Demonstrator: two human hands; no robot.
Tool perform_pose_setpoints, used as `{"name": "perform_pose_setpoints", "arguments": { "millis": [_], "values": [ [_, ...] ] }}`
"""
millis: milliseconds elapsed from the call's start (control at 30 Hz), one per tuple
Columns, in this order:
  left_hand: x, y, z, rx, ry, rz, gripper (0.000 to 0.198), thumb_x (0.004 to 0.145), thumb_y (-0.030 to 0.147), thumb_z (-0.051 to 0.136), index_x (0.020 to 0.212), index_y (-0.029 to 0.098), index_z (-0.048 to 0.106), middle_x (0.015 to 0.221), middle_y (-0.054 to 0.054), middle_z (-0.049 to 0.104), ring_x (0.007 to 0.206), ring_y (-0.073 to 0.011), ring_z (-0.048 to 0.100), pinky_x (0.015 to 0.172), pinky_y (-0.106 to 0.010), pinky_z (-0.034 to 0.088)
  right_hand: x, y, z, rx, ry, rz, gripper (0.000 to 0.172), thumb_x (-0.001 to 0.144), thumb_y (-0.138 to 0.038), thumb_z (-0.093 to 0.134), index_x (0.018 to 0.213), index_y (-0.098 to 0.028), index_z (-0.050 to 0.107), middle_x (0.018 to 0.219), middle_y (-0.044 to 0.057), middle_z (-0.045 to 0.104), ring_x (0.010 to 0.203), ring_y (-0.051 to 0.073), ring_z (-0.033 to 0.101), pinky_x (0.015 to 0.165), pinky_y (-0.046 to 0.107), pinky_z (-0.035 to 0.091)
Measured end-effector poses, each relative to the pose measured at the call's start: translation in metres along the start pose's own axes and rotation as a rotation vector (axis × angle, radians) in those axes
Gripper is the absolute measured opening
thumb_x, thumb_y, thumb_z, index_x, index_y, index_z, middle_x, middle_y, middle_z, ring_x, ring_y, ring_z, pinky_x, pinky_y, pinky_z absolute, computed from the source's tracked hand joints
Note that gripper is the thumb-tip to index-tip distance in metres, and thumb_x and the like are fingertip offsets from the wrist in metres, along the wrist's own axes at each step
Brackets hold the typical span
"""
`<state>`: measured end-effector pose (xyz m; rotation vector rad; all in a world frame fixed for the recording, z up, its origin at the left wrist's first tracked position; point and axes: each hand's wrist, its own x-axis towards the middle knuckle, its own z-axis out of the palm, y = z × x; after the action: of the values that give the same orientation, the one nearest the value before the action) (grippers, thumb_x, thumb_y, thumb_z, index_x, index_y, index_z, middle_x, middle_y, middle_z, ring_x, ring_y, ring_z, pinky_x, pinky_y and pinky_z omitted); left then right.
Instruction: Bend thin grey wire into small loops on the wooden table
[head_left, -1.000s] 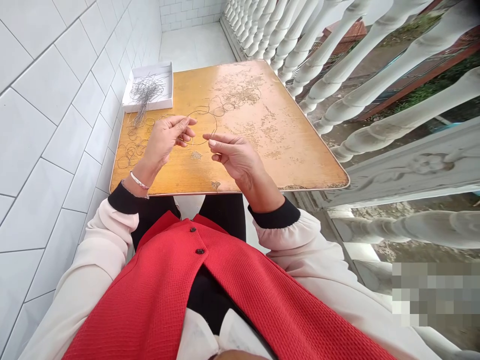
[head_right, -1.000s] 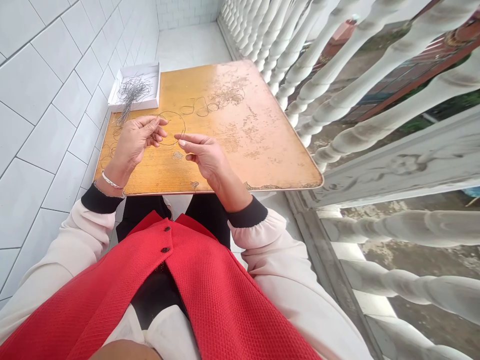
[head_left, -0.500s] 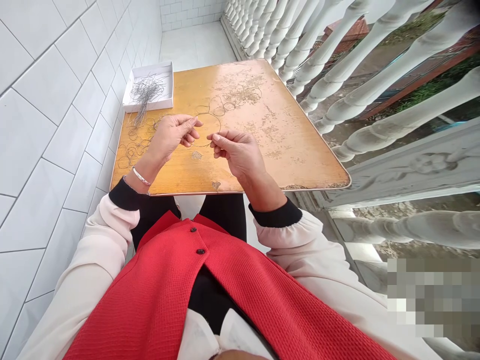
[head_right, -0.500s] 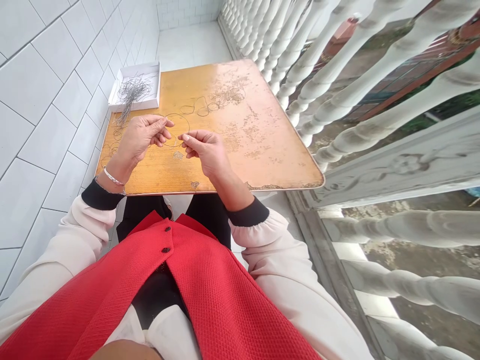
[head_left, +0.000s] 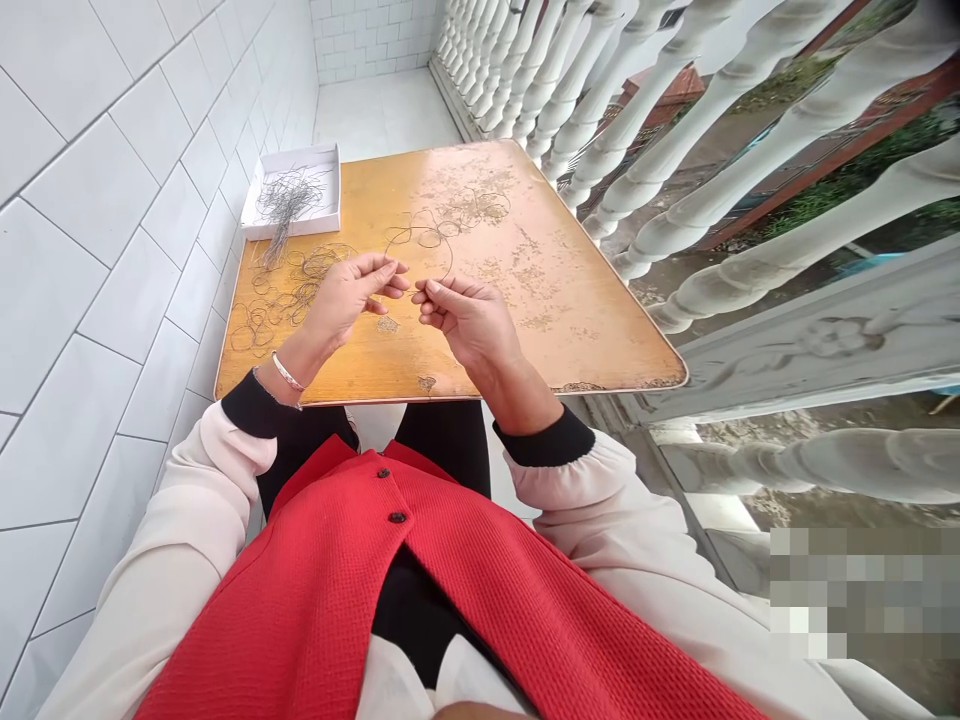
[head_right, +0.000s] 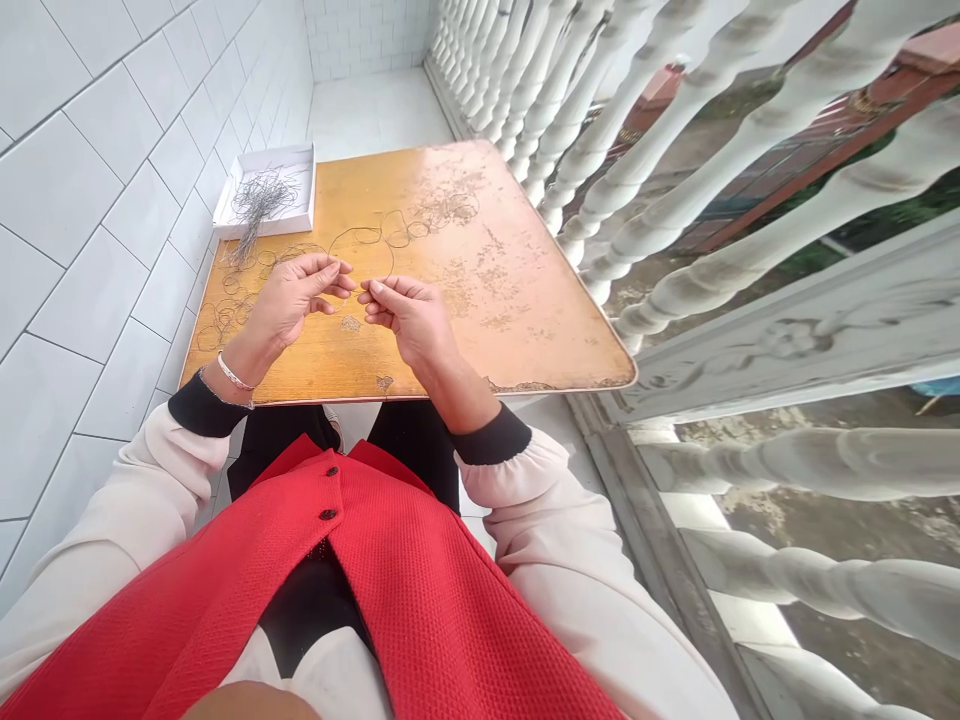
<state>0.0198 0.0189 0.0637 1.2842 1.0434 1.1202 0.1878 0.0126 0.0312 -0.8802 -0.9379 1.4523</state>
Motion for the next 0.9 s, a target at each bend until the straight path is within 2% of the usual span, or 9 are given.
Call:
{"name": "perform_pose_setpoints", "arguments": {
  "millis": [133, 233, 333, 400, 467, 600, 767, 900],
  "values": [
    [0.008, -0.004, 0.0, 0.012, -0.002, 0.004, 0.02, 0.093, 0.03, 0.071, 0.082, 0.014, 0.069, 0.074, -0.001, 0.073, 0.063, -0.0049, 0.065, 0.059, -0.016, 0.046, 0.003, 0.002, -0.003, 0.026, 0.01, 0.035, 0.011, 0.079, -0.019, 0.081, 0.07, -0.017, 0.074, 0.067, -0.001, 0.072, 0.055, 0.004, 0.061, 0.058, 0.015, 0.055],
    [0.018, -0.007, -0.003, 0.052, -0.006, 0.017, 0.019, 0.094, 0.029, 0.07, 0.083, 0.013, 0.069, 0.072, -0.001, 0.072, 0.061, -0.0046, 0.064, 0.061, -0.016, 0.048, 0.006, 0.0, -0.01, -0.024, -0.04, 0.087, 0.01, 0.076, -0.023, 0.085, 0.077, -0.018, 0.076, 0.073, 0.001, 0.075, 0.058, 0.005, 0.063, 0.061, 0.017, 0.056],
    [0.028, -0.007, -0.003, 0.13, -0.01, 0.013, 0.017, 0.095, 0.026, 0.068, 0.085, 0.013, 0.07, 0.073, -0.001, 0.073, 0.061, -0.0049, 0.064, 0.063, -0.017, 0.05, 0.013, -0.008, -0.021, -0.177, -0.058, 0.112, 0.026, 0.075, -0.038, 0.087, 0.089, -0.02, 0.077, 0.077, 0.002, 0.075, 0.058, 0.007, 0.062, 0.056, 0.019, 0.054],
    [0.032, -0.003, -0.002, 0.19, -0.002, 0.006, 0.016, 0.096, 0.023, 0.066, 0.085, 0.012, 0.07, 0.073, -0.002, 0.074, 0.06, -0.005, 0.063, 0.063, -0.018, 0.05, 0.018, -0.016, -0.026, -0.292, -0.025, 0.058, 0.035, 0.077, -0.052, 0.083, 0.09, -0.021, 0.075, 0.08, 0.003, 0.075, 0.058, 0.008, 0.061, 0.052, 0.021, 0.052],
    [0.033, 0.001, 0.001, 0.244, 0.006, 0.01, 0.016, 0.096, 0.022, 0.065, 0.085, 0.013, 0.069, 0.071, -0.001, 0.073, 0.059, -0.0049, 0.062, 0.062, -0.017, 0.05, 0.024, -0.022, -0.028, -0.375, 0.025, -0.06, 0.041, 0.08, -0.061, 0.077, 0.09, -0.022, 0.074, 0.083, 0.003, 0.075, 0.062, 0.009, 0.063, 0.053, 0.021, 0.051],
    [0.032, 0.005, 0.007, 0.292, -0.005, 0.041, 0.015, 0.097, 0.024, 0.064, 0.086, 0.014, 0.068, 0.069, 0.0, 0.071, 0.056, -0.0047, 0.06, 0.06, -0.017, 0.049, 0.032, -0.024, -0.023, -0.462, 0.067, -0.256, 0.044, 0.081, -0.064, 0.074, 0.089, -0.022, 0.074, 0.078, 0.002, 0.072, 0.065, 0.01, 0.062, 0.051, 0.021, 0.047],
    [0.032, -0.002, 0.007, 0.436, 0.026, 0.096, 0.016, 0.098, 0.028, 0.061, 0.088, 0.017, 0.068, 0.063, 0.001, 0.067, 0.056, -0.0071, 0.058, 0.06, -0.019, 0.046, 0.026, -0.018, -0.014, -0.444, 0.084, -0.266, 0.056, 0.085, -0.074, 0.061, 0.085, -0.019, 0.074, 0.072, 0.004, 0.071, 0.057, 0.009, 0.057, 0.047, 0.021, 0.042],
    [0.03, 0.0, 0.006, 0.792, 0.086, 0.196, 0.017, 0.096, 0.025, 0.058, 0.085, 0.02, 0.07, 0.072, -0.003, 0.071, 0.082, -0.0168, 0.068, 0.075, -0.027, 0.048, 0.017, -0.017, -0.008, -0.445, 0.054, -0.246, 0.067, 0.085, -0.082, 0.051, 0.088, -0.019, 0.075, 0.076, 0.005, 0.074, 0.056, 0.009, 0.058, 0.046, 0.021, 0.043]
  ]
}}
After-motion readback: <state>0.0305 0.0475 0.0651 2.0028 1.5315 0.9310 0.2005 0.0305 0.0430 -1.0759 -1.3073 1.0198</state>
